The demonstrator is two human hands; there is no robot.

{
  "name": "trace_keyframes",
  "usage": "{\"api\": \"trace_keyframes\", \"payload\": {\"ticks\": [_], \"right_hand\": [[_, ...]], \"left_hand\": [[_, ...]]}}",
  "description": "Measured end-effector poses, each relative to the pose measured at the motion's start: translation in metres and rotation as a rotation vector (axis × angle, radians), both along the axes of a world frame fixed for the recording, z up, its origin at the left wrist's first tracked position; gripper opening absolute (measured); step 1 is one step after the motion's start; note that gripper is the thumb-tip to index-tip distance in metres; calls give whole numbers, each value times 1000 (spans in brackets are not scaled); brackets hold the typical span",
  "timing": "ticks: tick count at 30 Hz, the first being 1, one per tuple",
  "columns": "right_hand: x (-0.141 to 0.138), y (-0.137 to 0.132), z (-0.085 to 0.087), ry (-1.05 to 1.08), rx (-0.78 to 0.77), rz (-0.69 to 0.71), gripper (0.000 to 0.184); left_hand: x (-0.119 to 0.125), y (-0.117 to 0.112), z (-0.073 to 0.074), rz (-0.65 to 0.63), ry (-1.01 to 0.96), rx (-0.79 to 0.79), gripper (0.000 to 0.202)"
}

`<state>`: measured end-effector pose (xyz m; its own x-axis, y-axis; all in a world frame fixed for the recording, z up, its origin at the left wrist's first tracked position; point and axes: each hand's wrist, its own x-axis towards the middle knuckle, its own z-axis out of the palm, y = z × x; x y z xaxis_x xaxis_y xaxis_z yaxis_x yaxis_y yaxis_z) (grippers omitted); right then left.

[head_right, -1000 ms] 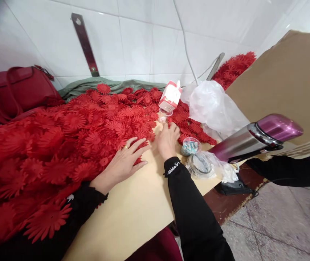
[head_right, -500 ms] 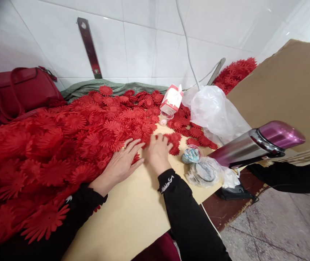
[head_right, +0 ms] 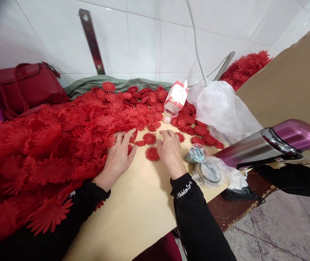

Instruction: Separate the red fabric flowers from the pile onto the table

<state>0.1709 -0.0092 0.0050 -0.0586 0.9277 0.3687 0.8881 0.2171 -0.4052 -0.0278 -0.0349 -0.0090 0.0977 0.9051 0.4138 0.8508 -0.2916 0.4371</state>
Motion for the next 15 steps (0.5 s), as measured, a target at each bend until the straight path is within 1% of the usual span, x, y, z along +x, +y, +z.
{"api": "trace_keyframes", "payload": {"ticks": [2,4,5,6,8,10,13,14,15], "right_hand": [[-11,-5,-3,-40,-32,74,43],[-22,-9,-3,-91,-74,128,41],[-26,-11,-3,-114,-97,133,37],[-29,-12,-2,-128,-116,125,31],[-29,-14,-1,-103,-126,88,22],[-24,-15,1,10,-88,57,18],[-17,-21,6,257,15,32,19],[-16,-25,9,323,46,48,19],[-17,-31,12,373,67,84,18]], "left_hand": [[0,-1,4,-23,-2,-6,52],[0,-1,5,-68,4,21,35],[-1,-2,5,-86,1,41,25],[-1,-2,5,-97,-7,62,20],[-2,-2,5,-109,-34,96,29],[-3,-3,6,-118,-72,126,34],[-2,-6,11,-111,-143,196,19],[-1,-7,12,-125,-168,223,20],[1,-9,13,-162,-194,240,28]]}}
